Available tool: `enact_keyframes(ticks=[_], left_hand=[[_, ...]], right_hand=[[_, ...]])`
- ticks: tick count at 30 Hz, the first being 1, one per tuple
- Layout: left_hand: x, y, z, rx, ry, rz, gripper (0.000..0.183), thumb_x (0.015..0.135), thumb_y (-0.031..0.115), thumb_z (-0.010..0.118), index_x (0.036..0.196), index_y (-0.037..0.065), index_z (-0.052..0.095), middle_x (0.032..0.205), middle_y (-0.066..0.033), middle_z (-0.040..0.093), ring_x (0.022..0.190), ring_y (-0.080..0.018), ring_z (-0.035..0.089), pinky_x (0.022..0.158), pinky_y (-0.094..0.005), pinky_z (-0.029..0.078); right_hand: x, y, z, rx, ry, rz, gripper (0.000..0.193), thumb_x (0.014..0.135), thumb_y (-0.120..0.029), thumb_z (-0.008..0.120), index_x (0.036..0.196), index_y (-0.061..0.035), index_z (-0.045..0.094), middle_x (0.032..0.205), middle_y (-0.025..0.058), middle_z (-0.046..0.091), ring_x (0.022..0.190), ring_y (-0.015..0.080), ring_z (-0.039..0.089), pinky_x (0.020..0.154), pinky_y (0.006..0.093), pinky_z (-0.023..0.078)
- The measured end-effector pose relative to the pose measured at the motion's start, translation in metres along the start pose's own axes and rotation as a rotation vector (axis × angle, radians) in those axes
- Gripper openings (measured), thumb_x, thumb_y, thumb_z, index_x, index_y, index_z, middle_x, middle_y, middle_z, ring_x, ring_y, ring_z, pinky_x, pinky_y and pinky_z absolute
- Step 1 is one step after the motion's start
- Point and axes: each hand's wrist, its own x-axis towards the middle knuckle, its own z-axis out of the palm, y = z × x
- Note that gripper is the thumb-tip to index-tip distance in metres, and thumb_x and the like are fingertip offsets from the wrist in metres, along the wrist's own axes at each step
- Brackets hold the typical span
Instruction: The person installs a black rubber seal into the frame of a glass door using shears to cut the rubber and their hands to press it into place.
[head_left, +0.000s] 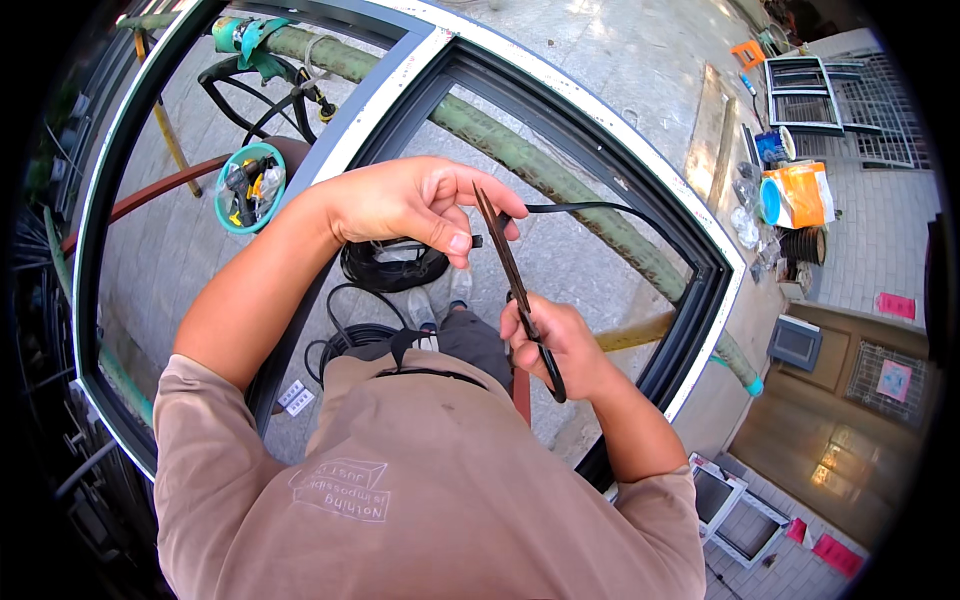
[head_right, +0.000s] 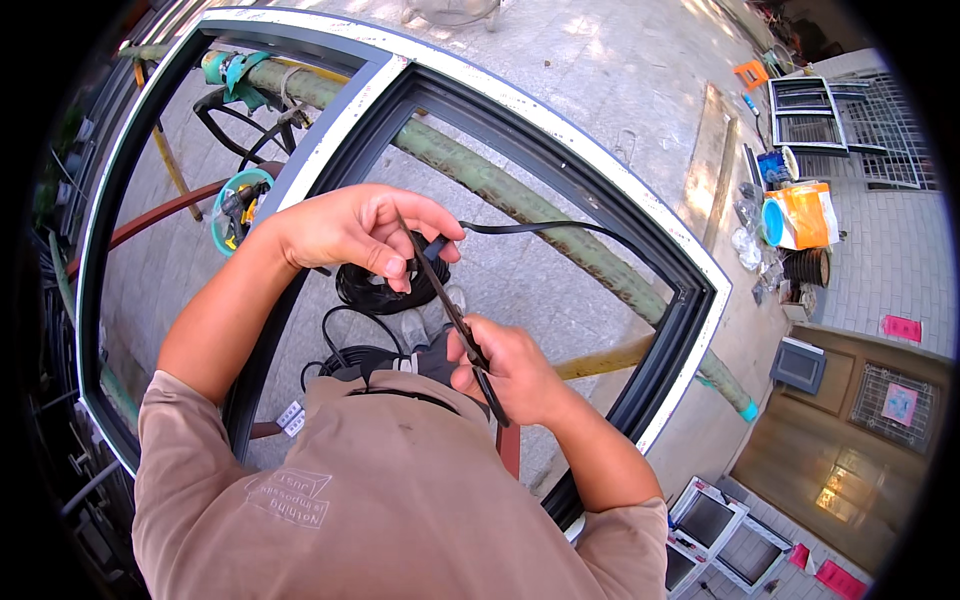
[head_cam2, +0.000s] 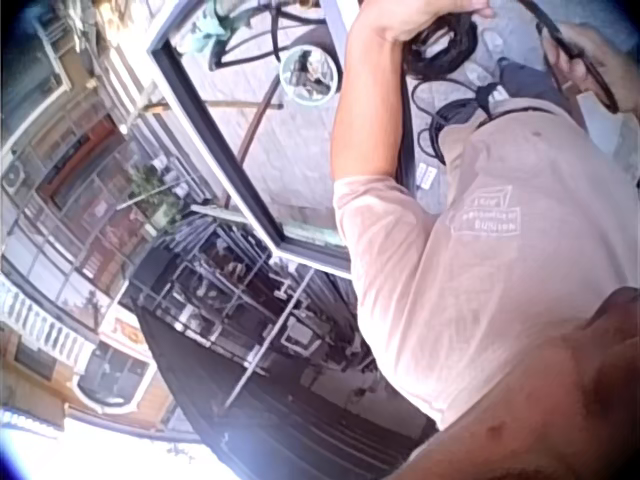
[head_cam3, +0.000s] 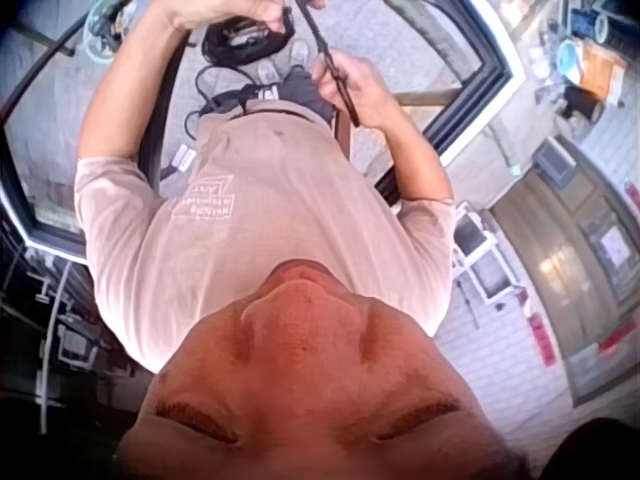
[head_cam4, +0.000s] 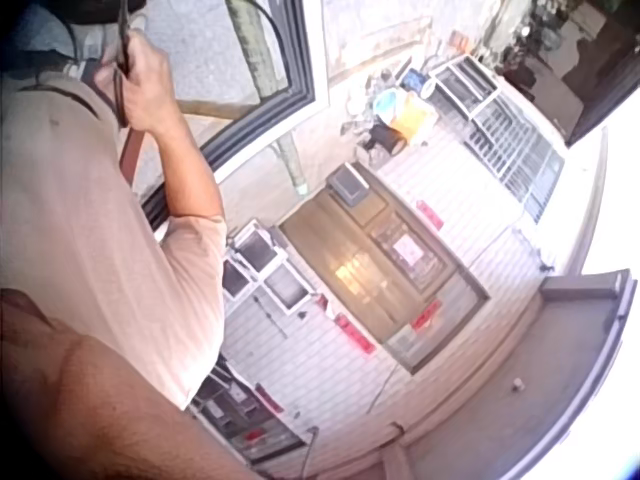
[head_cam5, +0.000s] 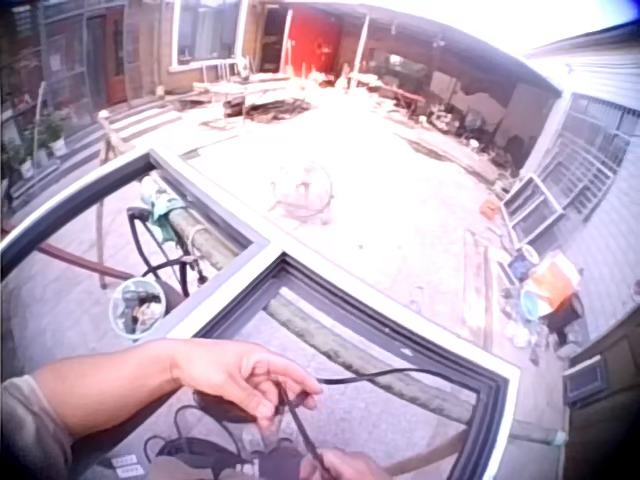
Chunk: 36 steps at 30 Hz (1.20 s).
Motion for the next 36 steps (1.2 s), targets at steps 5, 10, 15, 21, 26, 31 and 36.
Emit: enact_keyframes(ticks=[5, 10, 15, 21, 26, 31, 36], left_hand=[[0.004, -0.01, -0.007, 0.004, 0.215, -0.018, 0.057, 0.098, 0.007, 0.078, 0.15, -0.003, 0.057, 0.133, -0.0118, 0.071, 0.101, -0.0114, 0.072, 0.094, -0.0292, 0.061], [0.005, -0.01, -0.008, 0.005, 0.35, -0.015, 0.047, 0.103, 0.004, 0.071, 0.149, 0.002, 0.061, 0.131, -0.0101, 0.07, 0.1, -0.0108, 0.068, 0.093, -0.0263, 0.058], [0.004, -0.006, -0.008, 0.048, 0.418, -0.04, 0.047, 0.104, 0.006, 0.07, 0.149, 0.002, 0.061, 0.127, -0.0061, 0.075, 0.093, -0.0076, 0.071, 0.078, -0.0183, 0.053], [0.004, -0.009, -0.012, 0.049, 0.413, -0.033, 0.048, 0.102, 0.005, 0.071, 0.149, 0.001, 0.062, 0.129, -0.0075, 0.073, 0.094, -0.0088, 0.068, 0.086, -0.0224, 0.055], [0.005, -0.006, -0.006, 0.143, 0.323, -0.038, 0.051, 0.102, 0.009, 0.074, 0.15, 0.001, 0.062, 0.131, -0.0078, 0.072, 0.096, -0.0096, 0.066, 0.093, -0.0275, 0.056], [0.005, -0.004, 0.001, 0.169, 0.285, -0.031, 0.053, 0.1, 0.009, 0.076, 0.15, 0.0, 0.062, 0.13, -0.0088, 0.074, 0.09, -0.0076, 0.069, 0.089, -0.024, 0.059], [0.003, -0.004, 0.006, 0.171, 0.166, -0.043, 0.053, 0.099, 0.008, 0.077, 0.15, 0.002, 0.064, 0.13, -0.0092, 0.075, 0.085, -0.0079, 0.069, 0.087, -0.0245, 0.06]], right_hand=[[0.001, 0.001, -0.002, 0.074, 0.101, -0.018, 0.079, 0.094, -0.083, 0.06, 0.105, -0.0046, 0.058, 0.074, -0.0041, 0.052, 0.066, 0.0075, 0.049, 0.061, 0.027, 0.042], [0.003, 0.008, -0.005, 0.034, 0.137, -0.026, 0.056, 0.101, -0.059, 0.069, 0.106, -0.0043, 0.06, 0.074, -0.002, 0.051, 0.067, 0.0099, 0.048, 0.063, 0.0288, 0.042], [0.002, 0.014, -0.009, -0.014, 0.196, -0.007, 0.043, 0.104, -0.045, 0.075, 0.105, -0.0038, 0.062, 0.075, 0.0007, 0.054, 0.068, 0.0125, 0.05, 0.064, 0.0312, 0.044], [0.007, 0.015, -0.011, -0.073, 0.308, -0.011, 0.037, 0.103, -0.037, 0.078, 0.104, -0.0033, 0.063, 0.076, 0.0026, 0.06, 0.068, 0.0137, 0.056, 0.066, 0.0332, 0.049], [0.01, 0.022, -0.019, -0.149, 0.412, 0.004, 0.034, 0.103, -0.031, 0.077, 0.107, -0.0012, 0.061, 0.084, 0.0079, 0.072, 0.078, 0.0166, 0.07, 0.073, 0.0329, 0.056], [0.011, 0.018, -0.02, -0.04, 0.475, -0.015, 0.04, 0.104, -0.038, 0.077, 0.11, -0.003, 0.058, 0.114, 0.015, 0.077, 0.076, 0.011, 0.061, 0.072, 0.0295, 0.052], [0.014, 0.026, -0.017, 0.034, 0.518, -0.143, 0.051, 0.103, -0.046, 0.077, 0.117, -0.0023, 0.054, 0.153, 0.0199, 0.063, 0.079, 0.0053, 0.052, 0.075, 0.0241, 0.049]])
